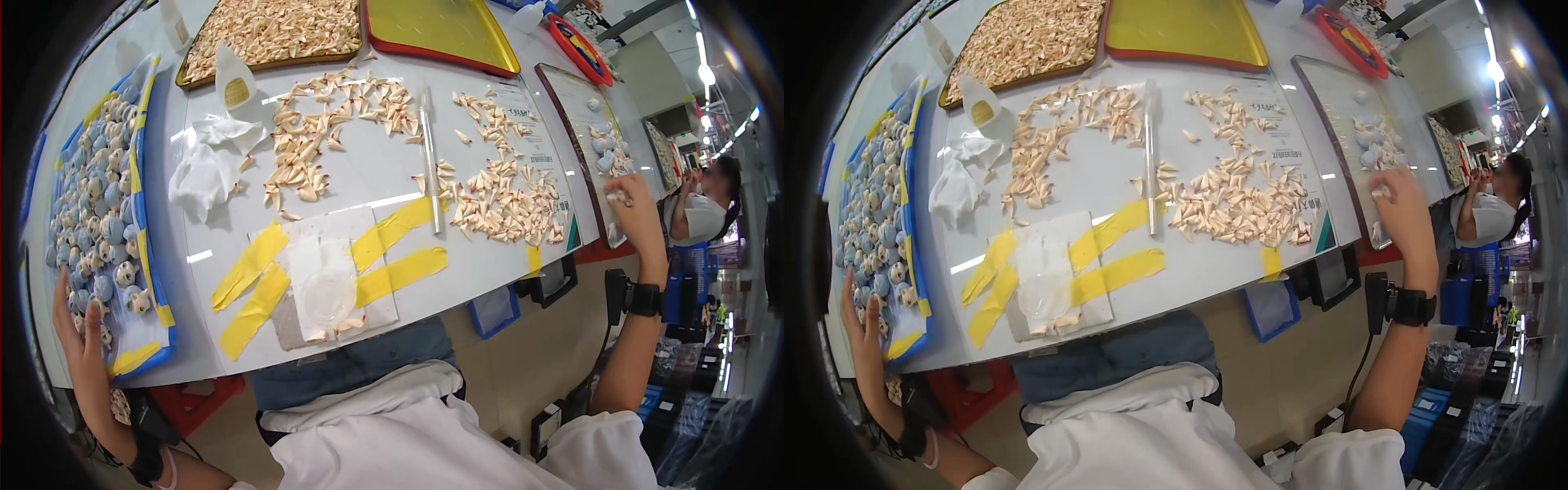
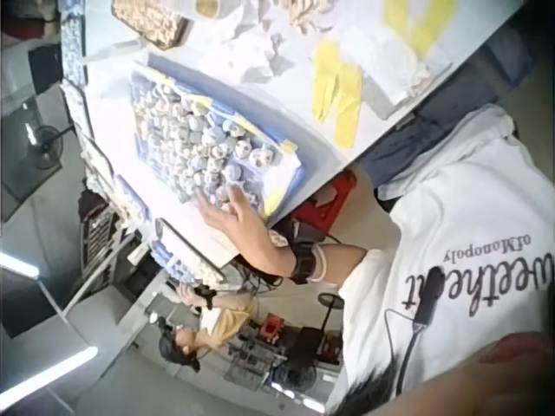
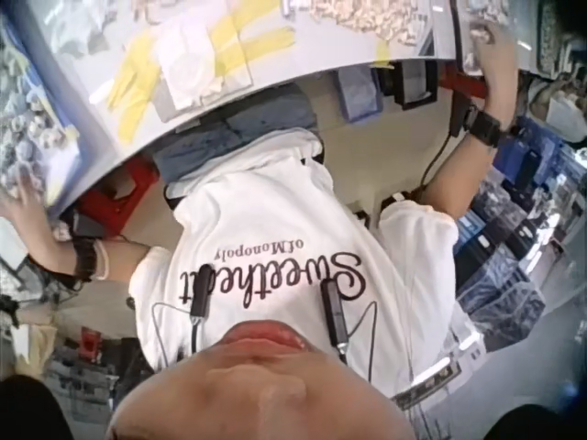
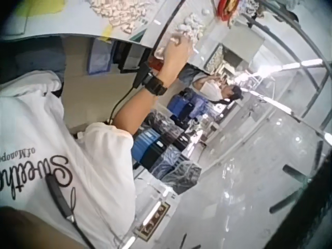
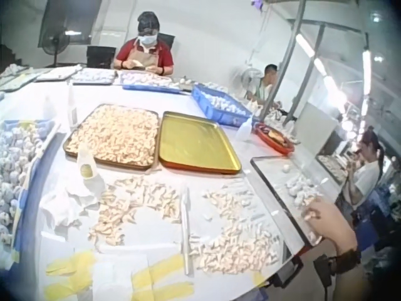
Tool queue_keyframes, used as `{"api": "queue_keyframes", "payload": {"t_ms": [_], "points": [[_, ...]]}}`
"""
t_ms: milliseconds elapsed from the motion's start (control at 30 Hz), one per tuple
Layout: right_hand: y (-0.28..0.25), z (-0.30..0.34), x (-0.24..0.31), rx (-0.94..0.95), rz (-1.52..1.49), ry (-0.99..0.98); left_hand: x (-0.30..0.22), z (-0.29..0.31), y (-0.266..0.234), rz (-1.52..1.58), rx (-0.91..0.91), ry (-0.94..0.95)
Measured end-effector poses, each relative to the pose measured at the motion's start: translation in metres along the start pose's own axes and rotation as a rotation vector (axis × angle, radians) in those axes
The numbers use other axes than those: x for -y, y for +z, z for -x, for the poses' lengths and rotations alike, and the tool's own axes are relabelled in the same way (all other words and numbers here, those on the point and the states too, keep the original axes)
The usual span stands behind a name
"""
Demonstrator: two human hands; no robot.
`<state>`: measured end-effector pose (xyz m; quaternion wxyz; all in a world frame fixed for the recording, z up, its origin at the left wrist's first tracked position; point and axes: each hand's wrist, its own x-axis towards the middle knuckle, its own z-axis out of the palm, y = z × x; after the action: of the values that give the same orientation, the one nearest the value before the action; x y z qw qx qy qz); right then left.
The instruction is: The person assembles small doll heads by attaching tiny, pointed, cream-colored pieces to the sides of the heads. They pick up the doll heads from a blue tray, select the small parts from a pile on the table, and press them into place on the head. The person repeats this process for multiple doll heads throughout the video.
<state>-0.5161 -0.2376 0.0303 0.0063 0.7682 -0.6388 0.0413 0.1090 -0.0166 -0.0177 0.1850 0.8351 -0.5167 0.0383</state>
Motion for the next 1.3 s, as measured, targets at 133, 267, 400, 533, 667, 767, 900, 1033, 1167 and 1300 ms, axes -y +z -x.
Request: {"api": "queue_keyframes", "payload": {"t_ms": [133,267,400,533,667,767,900,1033,1167,1300], "points": [[-0.004,0.006,0.019,-0.064,0.043,0.065,-0.006,0.007,-0.008,0.039,0.131,-0.077],[-0.007,0.003,0.069,-0.134,-0.137,-0.037,-0.030,0.020,-0.012,-0.121,0.109,-0.096],[0.000,-0.017,0.110,0.053,-0.381,-0.307,-0.048,0.021,-0.009,-0.068,0.075,-0.089],[0.012,-0.030,0.122,0.139,-0.413,-0.280,-0.063,0.020,-0.005,0.249,0.064,-0.154],[0.020,-0.035,0.123,0.119,-0.393,-0.272,-0.073,0.019,-0.006,0.148,0.018,0.004],[0.022,-0.033,0.129,0.114,-0.401,-0.313,-0.080,0.022,-0.007,0.133,-0.032,0.064],[0.019,-0.029,0.130,0.060,-0.387,-0.367,-0.082,0.025,-0.002,0.306,0.024,0.125],[0.012,-0.023,0.128,-0.147,-0.498,-0.295,-0.077,0.029,0.001,0.467,-0.097,-0.011],[-0.008,-0.005,0.150,-0.264,-0.746,-0.184,-0.077,0.036,-0.010,0.703,-0.071,-0.036],[-0.012,0.012,0.149,-0.238,-0.706,-0.104,-0.087,0.058,-0.031,0.983,0.039,-0.045]]}}
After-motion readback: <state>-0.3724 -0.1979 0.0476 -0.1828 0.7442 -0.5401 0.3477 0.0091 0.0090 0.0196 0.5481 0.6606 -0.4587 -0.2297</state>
